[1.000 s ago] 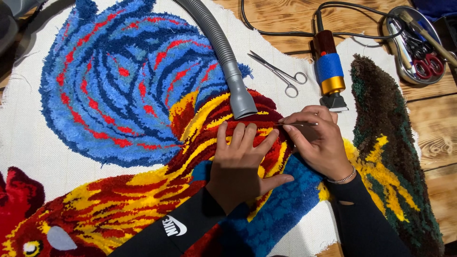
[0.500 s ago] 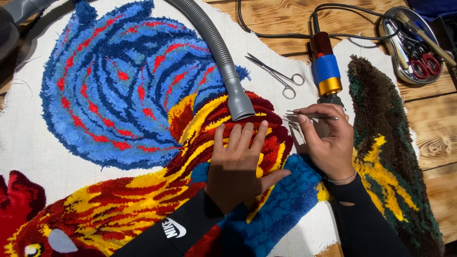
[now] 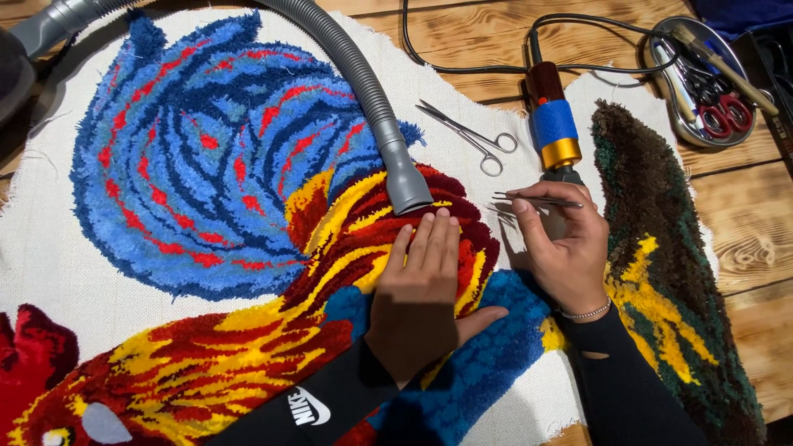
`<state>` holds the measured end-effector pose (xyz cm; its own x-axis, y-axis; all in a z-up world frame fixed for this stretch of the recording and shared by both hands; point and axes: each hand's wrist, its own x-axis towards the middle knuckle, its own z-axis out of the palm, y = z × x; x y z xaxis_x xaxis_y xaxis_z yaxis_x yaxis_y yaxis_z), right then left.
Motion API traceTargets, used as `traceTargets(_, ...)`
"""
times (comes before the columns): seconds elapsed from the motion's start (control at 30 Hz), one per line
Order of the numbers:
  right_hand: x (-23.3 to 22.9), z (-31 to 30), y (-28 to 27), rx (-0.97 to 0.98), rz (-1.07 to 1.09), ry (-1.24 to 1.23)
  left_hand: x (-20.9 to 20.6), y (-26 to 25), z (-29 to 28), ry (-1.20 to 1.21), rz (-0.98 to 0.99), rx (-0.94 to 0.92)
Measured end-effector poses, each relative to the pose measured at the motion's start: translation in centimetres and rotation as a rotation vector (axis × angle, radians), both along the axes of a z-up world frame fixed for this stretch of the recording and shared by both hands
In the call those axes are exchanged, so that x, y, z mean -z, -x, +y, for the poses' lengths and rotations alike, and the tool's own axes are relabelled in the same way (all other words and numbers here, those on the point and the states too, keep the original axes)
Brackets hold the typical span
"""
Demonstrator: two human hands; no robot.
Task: Trimming and cleaning a tufted rug with a rooster design using scissors and a vacuum.
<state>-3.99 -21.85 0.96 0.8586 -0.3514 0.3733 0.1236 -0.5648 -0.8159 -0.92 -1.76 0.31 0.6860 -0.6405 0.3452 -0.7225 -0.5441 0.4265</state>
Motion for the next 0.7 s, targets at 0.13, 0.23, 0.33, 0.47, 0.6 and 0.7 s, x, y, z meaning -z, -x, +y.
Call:
traceTargets(0.13,0.4,-0.3,0.1,-0.006,0.007,0.058,0.5,-0.1,0.1,-0.007,-0.038,0.057)
traceTargets(0.23,0.4,-0.3,0.0,-0.002,0.006,0.073,1.1,-0.4,-0.3,0.07,-0.075,0.243)
traceTargets(0.33,0.5,-0.5,0.0,-0.008,0.013,-0.012,0.5,-0.5,-0.4,0.063,-0.015,0.159)
traceTargets(0.47,0.0,-0.1,-0.1,-0.018,0.001,-0.035,-0.3,-0.5,0.9,0.046,-0.02,0.06)
traceTargets(0.6,-0.5,-1.4,0.1,-0.02,0.069,-0.087,-0.6,-1.2,3.2,0.124,-0.125,0.041)
traceTargets(0.7,-3.1,-2.4,0.3,-0.054,0.461,0.206,-1.2,-3.6,3.8,0.231,0.164,-0.14)
